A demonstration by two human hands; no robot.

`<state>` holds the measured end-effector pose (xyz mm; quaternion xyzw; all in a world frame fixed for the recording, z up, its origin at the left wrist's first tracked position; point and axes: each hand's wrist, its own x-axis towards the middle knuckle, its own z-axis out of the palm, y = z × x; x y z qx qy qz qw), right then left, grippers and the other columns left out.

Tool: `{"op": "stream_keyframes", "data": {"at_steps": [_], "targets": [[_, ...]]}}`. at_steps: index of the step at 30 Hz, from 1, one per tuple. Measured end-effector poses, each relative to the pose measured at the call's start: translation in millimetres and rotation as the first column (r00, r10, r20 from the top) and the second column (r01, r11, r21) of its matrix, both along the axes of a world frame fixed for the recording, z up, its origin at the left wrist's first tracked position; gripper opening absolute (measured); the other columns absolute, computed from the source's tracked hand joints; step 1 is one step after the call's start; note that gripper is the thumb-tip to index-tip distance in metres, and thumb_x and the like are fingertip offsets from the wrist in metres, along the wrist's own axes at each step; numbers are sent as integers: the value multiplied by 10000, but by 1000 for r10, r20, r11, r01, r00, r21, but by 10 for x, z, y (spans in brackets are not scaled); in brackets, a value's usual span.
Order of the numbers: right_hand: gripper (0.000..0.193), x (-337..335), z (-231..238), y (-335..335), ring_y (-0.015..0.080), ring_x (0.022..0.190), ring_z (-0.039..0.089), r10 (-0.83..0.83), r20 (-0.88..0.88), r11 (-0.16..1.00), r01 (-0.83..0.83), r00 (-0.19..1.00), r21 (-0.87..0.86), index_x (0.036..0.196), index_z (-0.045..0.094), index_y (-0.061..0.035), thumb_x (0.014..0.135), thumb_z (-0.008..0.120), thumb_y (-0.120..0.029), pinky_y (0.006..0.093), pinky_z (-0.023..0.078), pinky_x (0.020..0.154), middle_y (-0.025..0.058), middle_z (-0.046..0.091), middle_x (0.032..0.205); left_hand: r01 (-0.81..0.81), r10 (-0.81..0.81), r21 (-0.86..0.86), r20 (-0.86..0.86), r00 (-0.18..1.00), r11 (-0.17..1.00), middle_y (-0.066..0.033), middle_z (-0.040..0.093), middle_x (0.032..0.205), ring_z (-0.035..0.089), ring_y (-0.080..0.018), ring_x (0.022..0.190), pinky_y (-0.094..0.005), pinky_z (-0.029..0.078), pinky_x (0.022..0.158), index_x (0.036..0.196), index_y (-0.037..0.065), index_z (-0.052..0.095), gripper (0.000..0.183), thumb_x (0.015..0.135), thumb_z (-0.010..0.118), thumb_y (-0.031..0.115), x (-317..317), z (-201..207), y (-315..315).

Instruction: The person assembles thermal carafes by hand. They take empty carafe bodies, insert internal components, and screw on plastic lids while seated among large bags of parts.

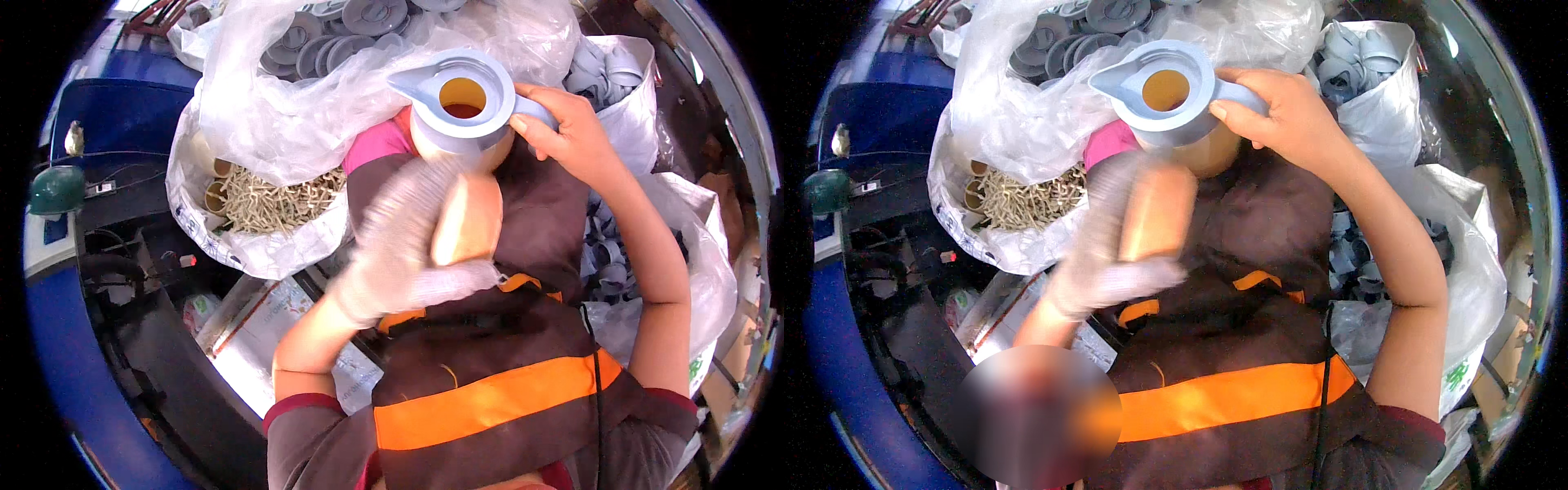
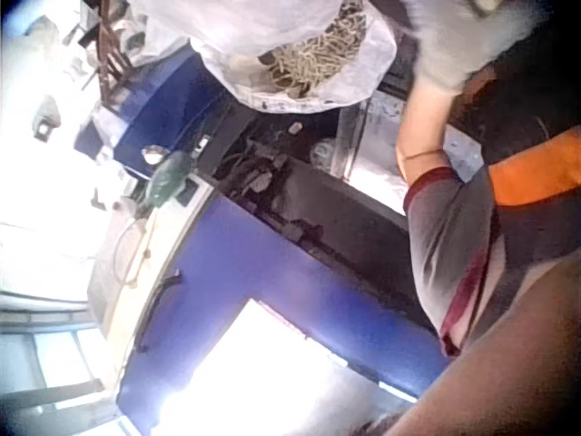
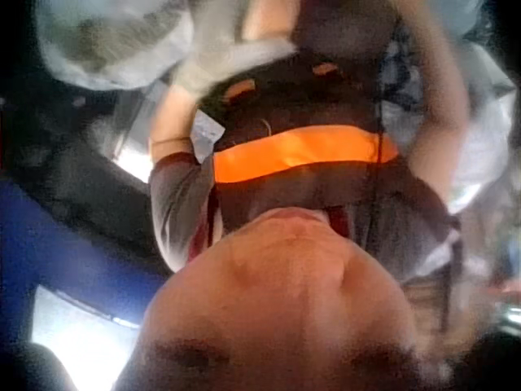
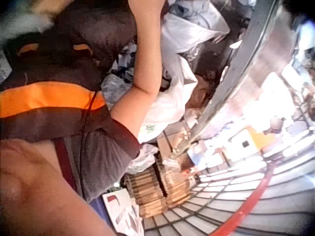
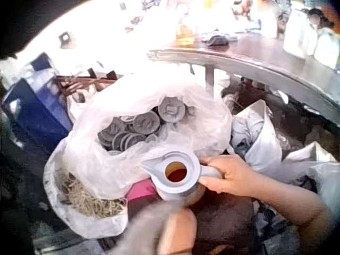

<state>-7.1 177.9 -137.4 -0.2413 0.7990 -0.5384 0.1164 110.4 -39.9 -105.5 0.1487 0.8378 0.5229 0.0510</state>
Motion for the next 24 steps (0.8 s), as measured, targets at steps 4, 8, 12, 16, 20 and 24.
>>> {"op": "stream_keyframes", "data": {"at_steps": [4,8,12,16,20,24], "targets": [[417,-35,29,82,127,533,566,-9,-8,1000,9,1000,5,1126,609,21,836,640,-277,264,472,519,102,653,813,-173,53,-178,-532,845,969,-126,583,1108,582,-241,1009,-308,447,891,1235,-23,502,615,686,703,168,-692,767,20],[467,-62,-79,35,296,784,642,-16,-272,998,30,962,47,1072,612,-9,805,657,-389,363,489,699,175,652,870,-321,-157,-601,-608,778,732,-197,582,999,570,-381,915,-478,445,802,1197,127,572,629,686,691,474,-1001,444,193],[418,16,-162,294,348,757,631,-22,-378,973,107,925,206,1049,533,-63,817,647,-392,417,485,644,180,634,795,-301,-146,-604,-579,802,738,-198,578,1085,546,-393,1010,-444,439,883,1240,108,552,637,707,719,414,-977,391,282],[328,52,-406,255,363,635,613,-57,-452,941,199,890,272,1076,437,-92,856,603,-271,461,458,524,169,609,689,-263,-153,-609,-544,825,749,-206,578,1085,552,-389,1008,-435,448,872,1226,110,563,630,695,730,404,-1021,504,311],[331,41,-432,222,363,635,615,-59,-462,936,210,885,283,1105,424,-96,845,591,-214,470,461,528,172,612,697,-298,-182,-689,-533,826,660,-190,614,1000,594,-363,916,-396,473,822,1135,82,610,516,711,724,354,-1018,1049,360],[316,87,-426,190,360,649,623,-79,-422,927,223,903,303,1094,443,-95,839,593,-204,472,471,538,171,613,699,-298,-210,-672,-565,798,678,-206,588,1043,575,-376,953,-410,464,845,1173,88,582,550,722,712,375,-690,1418,400]]}}
